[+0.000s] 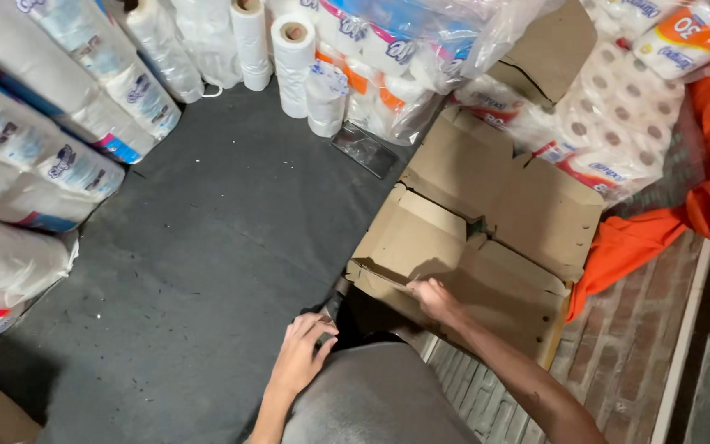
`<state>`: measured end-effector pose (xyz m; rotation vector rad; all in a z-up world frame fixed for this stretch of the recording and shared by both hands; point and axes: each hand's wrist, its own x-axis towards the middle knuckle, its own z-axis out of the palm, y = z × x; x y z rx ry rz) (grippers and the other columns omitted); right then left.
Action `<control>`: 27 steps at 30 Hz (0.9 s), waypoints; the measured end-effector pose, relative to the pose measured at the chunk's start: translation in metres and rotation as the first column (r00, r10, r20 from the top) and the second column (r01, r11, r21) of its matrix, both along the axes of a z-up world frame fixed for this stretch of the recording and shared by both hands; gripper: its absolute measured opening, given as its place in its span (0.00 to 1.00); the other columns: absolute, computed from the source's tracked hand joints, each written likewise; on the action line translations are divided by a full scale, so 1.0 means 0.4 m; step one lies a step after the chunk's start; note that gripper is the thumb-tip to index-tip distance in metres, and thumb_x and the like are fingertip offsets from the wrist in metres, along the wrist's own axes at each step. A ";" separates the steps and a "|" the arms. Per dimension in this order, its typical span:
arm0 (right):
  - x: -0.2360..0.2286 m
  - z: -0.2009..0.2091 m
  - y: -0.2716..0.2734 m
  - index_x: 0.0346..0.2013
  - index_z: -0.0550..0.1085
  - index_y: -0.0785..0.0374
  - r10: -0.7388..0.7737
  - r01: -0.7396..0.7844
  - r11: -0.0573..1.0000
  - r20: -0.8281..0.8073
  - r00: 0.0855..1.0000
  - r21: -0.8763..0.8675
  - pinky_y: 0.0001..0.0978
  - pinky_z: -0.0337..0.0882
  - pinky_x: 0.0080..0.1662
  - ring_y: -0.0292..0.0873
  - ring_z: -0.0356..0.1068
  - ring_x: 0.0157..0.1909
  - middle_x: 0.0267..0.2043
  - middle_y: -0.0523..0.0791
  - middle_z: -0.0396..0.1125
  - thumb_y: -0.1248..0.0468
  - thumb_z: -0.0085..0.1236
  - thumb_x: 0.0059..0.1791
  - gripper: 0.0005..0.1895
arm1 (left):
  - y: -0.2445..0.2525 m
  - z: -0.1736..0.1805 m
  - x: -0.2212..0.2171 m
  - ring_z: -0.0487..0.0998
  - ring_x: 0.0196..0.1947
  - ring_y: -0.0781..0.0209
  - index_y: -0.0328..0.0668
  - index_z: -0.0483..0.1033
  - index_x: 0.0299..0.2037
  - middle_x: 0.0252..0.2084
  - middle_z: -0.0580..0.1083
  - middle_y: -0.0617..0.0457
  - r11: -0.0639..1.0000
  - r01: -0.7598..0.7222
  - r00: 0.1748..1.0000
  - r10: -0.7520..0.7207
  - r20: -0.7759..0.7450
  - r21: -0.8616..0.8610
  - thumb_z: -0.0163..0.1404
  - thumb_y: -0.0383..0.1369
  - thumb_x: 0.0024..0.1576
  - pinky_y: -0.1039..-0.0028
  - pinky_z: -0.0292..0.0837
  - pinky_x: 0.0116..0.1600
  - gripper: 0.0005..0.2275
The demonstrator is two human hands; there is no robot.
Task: The person folds multiple cardboard pizza-style boxes by hand and stacks them on a table in a stockroom area.
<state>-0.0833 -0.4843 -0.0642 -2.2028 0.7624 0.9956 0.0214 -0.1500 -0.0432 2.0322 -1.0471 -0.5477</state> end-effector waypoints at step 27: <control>0.125 0.865 0.260 0.54 0.77 0.65 0.608 -0.040 0.788 0.765 0.212 -0.615 0.32 0.78 0.37 0.39 0.78 0.45 0.49 0.44 0.76 0.76 0.52 0.53 0.15 | 0.040 0.092 -0.069 0.69 0.58 0.57 0.50 0.74 0.49 0.52 0.74 0.56 0.958 -0.285 0.935 0.268 -0.231 -0.044 0.50 0.38 0.64 0.67 0.66 0.59 0.08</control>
